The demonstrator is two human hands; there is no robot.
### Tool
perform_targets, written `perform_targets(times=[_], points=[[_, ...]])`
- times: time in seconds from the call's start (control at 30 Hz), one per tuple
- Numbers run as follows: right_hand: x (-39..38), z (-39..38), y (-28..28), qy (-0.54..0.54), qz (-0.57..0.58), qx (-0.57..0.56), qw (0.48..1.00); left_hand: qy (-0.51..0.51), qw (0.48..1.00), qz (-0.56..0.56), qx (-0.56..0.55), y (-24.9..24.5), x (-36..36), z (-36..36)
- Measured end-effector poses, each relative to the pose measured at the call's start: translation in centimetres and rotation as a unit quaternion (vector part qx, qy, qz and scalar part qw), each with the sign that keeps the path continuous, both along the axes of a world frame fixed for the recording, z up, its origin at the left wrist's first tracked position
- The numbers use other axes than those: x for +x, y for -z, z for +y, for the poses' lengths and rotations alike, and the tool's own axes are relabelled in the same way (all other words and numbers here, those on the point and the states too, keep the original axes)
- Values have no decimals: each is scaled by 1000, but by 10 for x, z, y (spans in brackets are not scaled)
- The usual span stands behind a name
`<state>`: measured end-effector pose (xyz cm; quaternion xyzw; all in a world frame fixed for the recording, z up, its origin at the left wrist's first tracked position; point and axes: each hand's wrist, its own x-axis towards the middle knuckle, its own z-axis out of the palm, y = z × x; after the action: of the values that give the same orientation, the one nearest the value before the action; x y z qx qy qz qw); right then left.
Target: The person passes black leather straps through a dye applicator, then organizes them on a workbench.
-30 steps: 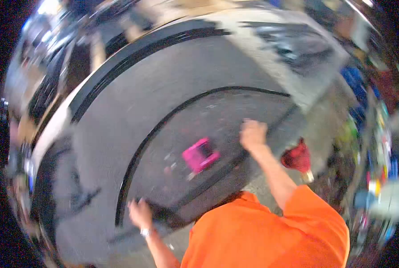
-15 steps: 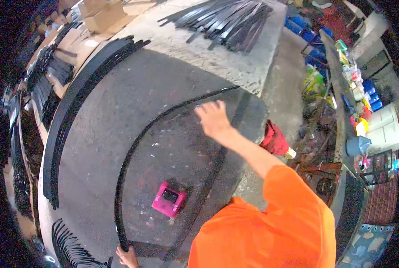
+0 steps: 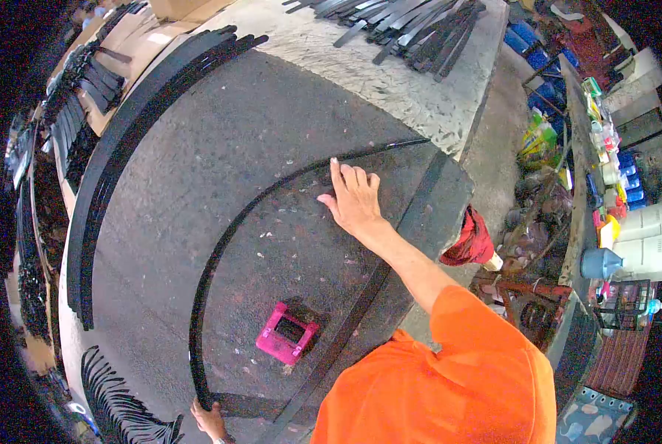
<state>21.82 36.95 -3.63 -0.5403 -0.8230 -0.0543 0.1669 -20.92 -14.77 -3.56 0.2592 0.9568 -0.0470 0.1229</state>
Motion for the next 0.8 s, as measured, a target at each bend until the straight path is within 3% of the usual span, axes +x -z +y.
perform_targets(times=[0.07,0.17,0.47,0.53,0.67,0.77,0.8], points=[[-8,1,0,-11,1,0,1000,67,996,54,20,38,-23,-40],[-23,0,4,-37,12,0,999,-20,999,5,-38,0,1,2],[-91,-20,0,-133,49,-41,989,-20,998,-64,-9,-12,-5,11],[-104,-26,3,-174,58,-34,982,-42,999,-27,-13,-18,9,23],[-106,-27,0,-172,52,-43,983,-22,999,35,14,-11,14,16],[-84,-19,-5,-130,29,-22,991,-38,998,-57,-9,-12,-2,14],[-73,-14,-4,-108,29,-39,993,-34,998,-40,-20,-13,-1,16]])
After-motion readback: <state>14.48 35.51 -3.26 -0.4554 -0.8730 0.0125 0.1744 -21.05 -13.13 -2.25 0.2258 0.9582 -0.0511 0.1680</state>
